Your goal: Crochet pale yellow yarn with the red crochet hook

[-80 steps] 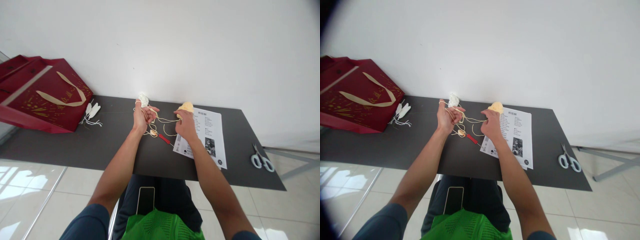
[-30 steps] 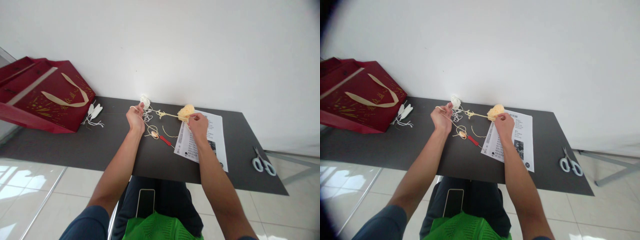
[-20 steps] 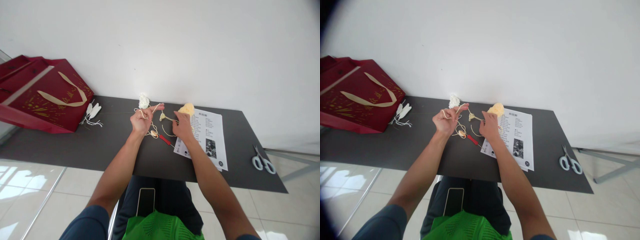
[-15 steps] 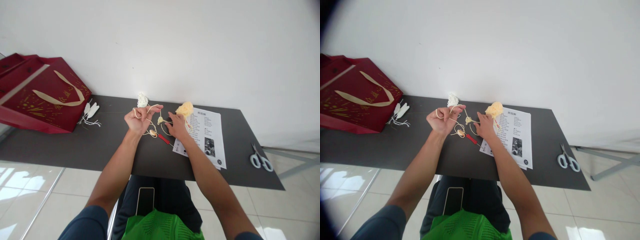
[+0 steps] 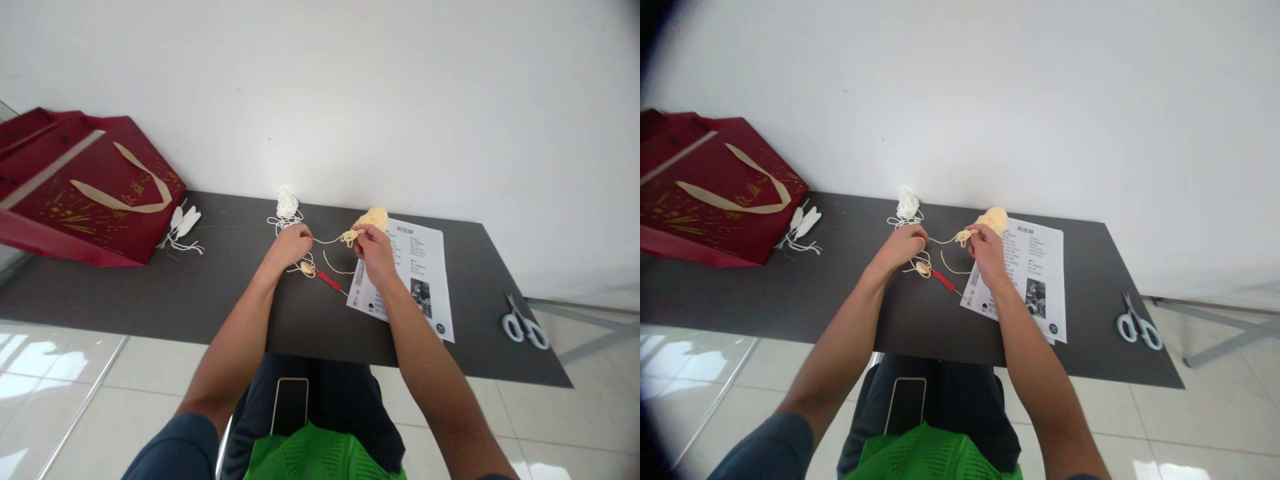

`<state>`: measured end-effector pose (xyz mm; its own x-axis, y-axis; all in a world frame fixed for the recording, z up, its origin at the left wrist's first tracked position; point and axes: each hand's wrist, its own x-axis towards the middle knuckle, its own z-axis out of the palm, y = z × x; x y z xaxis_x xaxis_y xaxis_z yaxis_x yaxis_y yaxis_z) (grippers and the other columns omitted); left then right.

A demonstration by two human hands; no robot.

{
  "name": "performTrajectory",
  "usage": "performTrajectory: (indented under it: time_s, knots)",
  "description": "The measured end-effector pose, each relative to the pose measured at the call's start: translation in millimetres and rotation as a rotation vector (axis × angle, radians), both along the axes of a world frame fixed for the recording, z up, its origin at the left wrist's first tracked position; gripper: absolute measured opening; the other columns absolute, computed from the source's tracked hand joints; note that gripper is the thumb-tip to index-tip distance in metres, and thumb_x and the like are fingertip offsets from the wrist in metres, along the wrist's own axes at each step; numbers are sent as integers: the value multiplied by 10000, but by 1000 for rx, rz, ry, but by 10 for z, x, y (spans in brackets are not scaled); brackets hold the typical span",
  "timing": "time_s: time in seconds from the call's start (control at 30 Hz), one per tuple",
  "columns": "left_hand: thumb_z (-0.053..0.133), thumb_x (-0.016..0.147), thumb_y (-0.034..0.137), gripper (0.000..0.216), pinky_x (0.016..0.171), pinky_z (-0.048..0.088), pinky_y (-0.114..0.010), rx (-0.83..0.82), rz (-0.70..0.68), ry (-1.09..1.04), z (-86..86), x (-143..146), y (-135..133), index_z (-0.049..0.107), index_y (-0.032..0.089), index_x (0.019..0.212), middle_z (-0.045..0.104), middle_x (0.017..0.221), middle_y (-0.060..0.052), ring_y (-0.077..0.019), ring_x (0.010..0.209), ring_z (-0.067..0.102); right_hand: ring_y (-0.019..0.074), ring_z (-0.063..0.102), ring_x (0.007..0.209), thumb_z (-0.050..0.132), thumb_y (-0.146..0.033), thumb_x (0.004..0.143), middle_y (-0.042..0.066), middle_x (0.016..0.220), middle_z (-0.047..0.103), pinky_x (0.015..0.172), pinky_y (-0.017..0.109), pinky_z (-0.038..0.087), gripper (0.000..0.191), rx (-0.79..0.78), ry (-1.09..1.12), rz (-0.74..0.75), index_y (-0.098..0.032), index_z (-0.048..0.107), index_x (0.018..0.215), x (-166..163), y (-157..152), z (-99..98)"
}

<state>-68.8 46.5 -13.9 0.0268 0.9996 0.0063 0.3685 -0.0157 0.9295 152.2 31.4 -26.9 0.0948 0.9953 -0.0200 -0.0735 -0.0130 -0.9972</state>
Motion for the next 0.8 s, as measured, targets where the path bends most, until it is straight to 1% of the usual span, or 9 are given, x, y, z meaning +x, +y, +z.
performTrajectory:
  time_s: [0.13,0.27,0.33,0.4,0.43,0.5,0.57,0.67,0.8]
  knots:
    - [698,446,38,542,1093,365,-619,92,6,327,39,11,-77,739,237,948,647,1187,-144,-439,1260,485,64,418,493,618,-260,785,-56,613,569,442,191,195,182,42,131,0,-223,700,944,13,0,64]
    - [681,595,98,709,1190,334,-524,291,-155,145,125,130,-147,660,248,1288,481,1505,-119,-339,1409,424,64,448,522,633,-262,778,-41,669,605,446,188,210,180,46,199,44,-225,704,940,-24,-62,169]
    - [695,729,203,555,1101,443,-438,255,-243,-94,136,234,-170,658,245,1281,597,1393,-105,-275,1288,552,68,449,523,643,-272,772,-41,673,609,447,192,220,185,33,210,95,-233,706,942,-61,-103,213]
    - [683,844,367,328,817,541,-339,79,-413,-261,135,307,-184,715,204,1127,717,1014,-86,-205,896,672,71,446,517,654,-285,771,-47,652,596,445,195,225,190,17,205,115,-236,711,946,-85,-127,236]
    - [656,882,427,289,656,503,-288,-6,-481,-252,137,315,-184,740,179,1005,692,822,-60,-158,695,625,69,437,507,658,-290,771,-49,640,591,442,196,218,188,10,195,105,-233,713,942,-85,-128,238]
    - [666,887,481,339,465,299,-231,-28,-357,-245,149,266,-166,752,157,837,528,574,5,-83,482,408,58,398,477,662,-290,771,-43,643,612,431,198,192,182,3,169,65,-221,717,930,-55,-107,224]
    - [717,853,465,313,434,173,-231,-13,-183,-391,166,159,-126,762,157,827,396,500,45,-63,445,282,46,362,455,657,-272,764,-18,702,675,420,202,164,183,4,162,27,-206,715,925,2,-67,197]
    - [775,801,423,273,436,148,-239,46,19,-510,164,13,-51,772,150,802,364,490,52,-59,445,247,45,342,433,659,-256,739,-10,703,691,407,201,143,186,8,224,-52,-203,694,913,86,-10,161]
    - [810,740,333,177,492,205,-252,128,107,-316,70,-24,18,790,163,786,451,511,38,-81,486,304,53,376,431,645,-223,711,-34,672,660,390,182,170,154,7,390,-248,-214,615,862,140,31,151]
